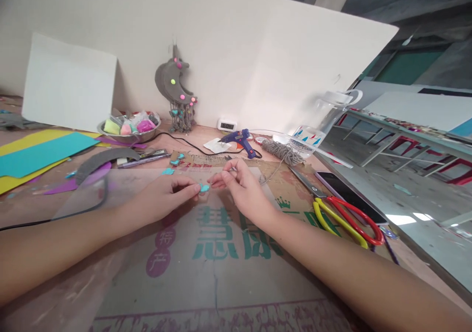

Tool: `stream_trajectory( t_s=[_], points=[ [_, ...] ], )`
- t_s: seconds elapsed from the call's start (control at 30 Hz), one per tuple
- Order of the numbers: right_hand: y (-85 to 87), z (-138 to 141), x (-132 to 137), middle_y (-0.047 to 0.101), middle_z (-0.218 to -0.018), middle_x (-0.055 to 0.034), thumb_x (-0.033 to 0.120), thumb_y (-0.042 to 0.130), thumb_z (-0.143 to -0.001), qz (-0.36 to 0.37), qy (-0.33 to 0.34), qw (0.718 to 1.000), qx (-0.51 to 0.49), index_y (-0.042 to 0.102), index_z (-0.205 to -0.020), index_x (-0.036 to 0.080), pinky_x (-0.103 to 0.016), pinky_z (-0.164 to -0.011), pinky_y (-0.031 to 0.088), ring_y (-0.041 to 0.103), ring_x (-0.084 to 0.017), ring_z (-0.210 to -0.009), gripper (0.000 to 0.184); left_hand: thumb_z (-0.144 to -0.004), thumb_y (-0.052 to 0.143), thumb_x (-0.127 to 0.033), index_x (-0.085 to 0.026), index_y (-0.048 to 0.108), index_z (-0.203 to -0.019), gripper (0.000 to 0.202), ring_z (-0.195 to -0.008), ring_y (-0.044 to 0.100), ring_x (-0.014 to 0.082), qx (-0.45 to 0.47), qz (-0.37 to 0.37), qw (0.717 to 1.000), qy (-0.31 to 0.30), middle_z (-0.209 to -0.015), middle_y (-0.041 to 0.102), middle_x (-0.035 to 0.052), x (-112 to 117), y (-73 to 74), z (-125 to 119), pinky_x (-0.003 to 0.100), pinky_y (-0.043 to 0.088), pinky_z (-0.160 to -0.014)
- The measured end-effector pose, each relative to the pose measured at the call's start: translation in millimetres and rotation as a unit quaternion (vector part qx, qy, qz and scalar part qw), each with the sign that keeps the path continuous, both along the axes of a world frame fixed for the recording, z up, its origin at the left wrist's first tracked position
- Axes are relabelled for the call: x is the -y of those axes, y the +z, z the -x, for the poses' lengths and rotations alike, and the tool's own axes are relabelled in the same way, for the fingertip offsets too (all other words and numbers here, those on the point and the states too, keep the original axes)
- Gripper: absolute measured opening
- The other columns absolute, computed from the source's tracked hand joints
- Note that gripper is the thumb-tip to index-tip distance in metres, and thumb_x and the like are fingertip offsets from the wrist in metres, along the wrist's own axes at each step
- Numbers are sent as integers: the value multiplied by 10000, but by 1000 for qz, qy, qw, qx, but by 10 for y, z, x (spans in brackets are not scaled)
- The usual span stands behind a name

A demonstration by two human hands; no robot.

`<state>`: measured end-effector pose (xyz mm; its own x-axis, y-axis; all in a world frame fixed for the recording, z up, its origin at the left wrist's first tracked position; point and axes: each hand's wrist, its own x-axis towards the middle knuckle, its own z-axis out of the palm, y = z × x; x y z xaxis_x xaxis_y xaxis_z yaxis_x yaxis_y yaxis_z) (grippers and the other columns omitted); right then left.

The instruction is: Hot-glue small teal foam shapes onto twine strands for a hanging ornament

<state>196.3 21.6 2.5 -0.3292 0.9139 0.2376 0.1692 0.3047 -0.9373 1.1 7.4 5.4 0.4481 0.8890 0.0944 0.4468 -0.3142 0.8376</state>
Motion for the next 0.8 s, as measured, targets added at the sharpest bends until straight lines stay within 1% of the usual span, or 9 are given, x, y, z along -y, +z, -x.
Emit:
stream_trajectory(
  t_s=[0.03, 0.1, 0.17, 0.23, 0.33, 0.43, 0.53, 0.67, 0.8],
  points=[
    [0, -7, -13, 668, -828, -31, 375, 496, -865, 12, -2, 1000, -3, 440, -853, 208, -319, -769, 499, 636, -142, -774, 177, -852, 391, -404, -177, 522, -613, 355, -459, 408, 99, 16, 15, 1000, 10, -491, 434, -43, -8, -1, 2, 230, 295, -456],
    [22, -10, -8, 654, -814, -35, 387, 525, -842, 22, -12, 999, 48, 521, -811, 183, -292, -727, 491, 616, -137, -741, 206, -850, 402, -411, -177, 546, -633, 351, -456, 411, 98, 42, 31, 998, 28, -492, 441, -42, -23, -6, 6, 224, 292, -441],
    [66, 5, 29, 648, -809, -33, 355, 548, -828, 7, -23, 993, 117, 604, -816, 169, -271, -691, 470, 593, -135, -730, 195, -848, 410, -423, -173, 574, -656, 354, -477, 431, 100, 61, 34, 997, 41, -525, 478, -34, -35, -8, 8, 218, 302, -439],
    [109, 32, 74, 649, -823, -23, 299, 572, -811, -15, -34, 988, 153, 644, -840, 173, -256, -681, 449, 578, -133, -743, 148, -844, 418, -432, -170, 580, -656, 361, -495, 439, 99, 72, 30, 996, 49, -546, 490, -30, -40, -5, 9, 213, 313, -446],
    [130, 69, 113, 631, -790, -4, 266, 578, -798, -4, -39, 988, 150, 643, -818, 175, -238, -625, 426, 547, -116, -686, 114, -831, 448, -441, -168, 590, -663, 350, -501, 427, 98, 72, 23, 995, 62, -547, 477, -33, -40, 5, 9, 211, 306, -451],
    [99, 76, 108, 589, -724, 12, 283, 582, -789, 28, -34, 990, 135, 632, -815, 173, -222, -538, 384, 485, -97, -592, 123, -808, 496, -434, -171, 628, -728, 305, -535, 445, 105, 71, 16, 995, 69, -598, 530, -23, -45, 12, 10, 214, 318, -472],
    [63, 64, 94, 552, -693, 19, 305, 585, -786, 28, -20, 990, 135, 635, -801, 183, -219, -526, 359, 458, -98, -590, 133, -789, 532, -414, -174, 628, -777, 259, -555, 468, 109, 73, 19, 994, 74, -654, 575, -14, -47, 21, 9, 216, 343, -493],
    [78, 72, 107, 458, -599, 38, 332, 566, -801, 47, 6, 991, 124, 607, -698, 182, -216, -500, 316, 392, -85, -540, 187, -815, 502, -398, -179, 579, -737, 245, -541, 472, 100, 65, 18, 995, 67, -632, 561, -23, -24, 39, -2, 212, 356, -496],
    [127, 102, 138, 439, -561, 48, 348, 583, -788, 83, -3, 992, 98, 625, -709, 179, -212, -457, 283, 337, -70, -486, 191, -813, 505, -400, -186, 568, -720, 242, -503, 463, 94, 43, 6, 997, 66, -598, 534, -30, 7, 40, -12, 213, 343, -464]
  ],
)
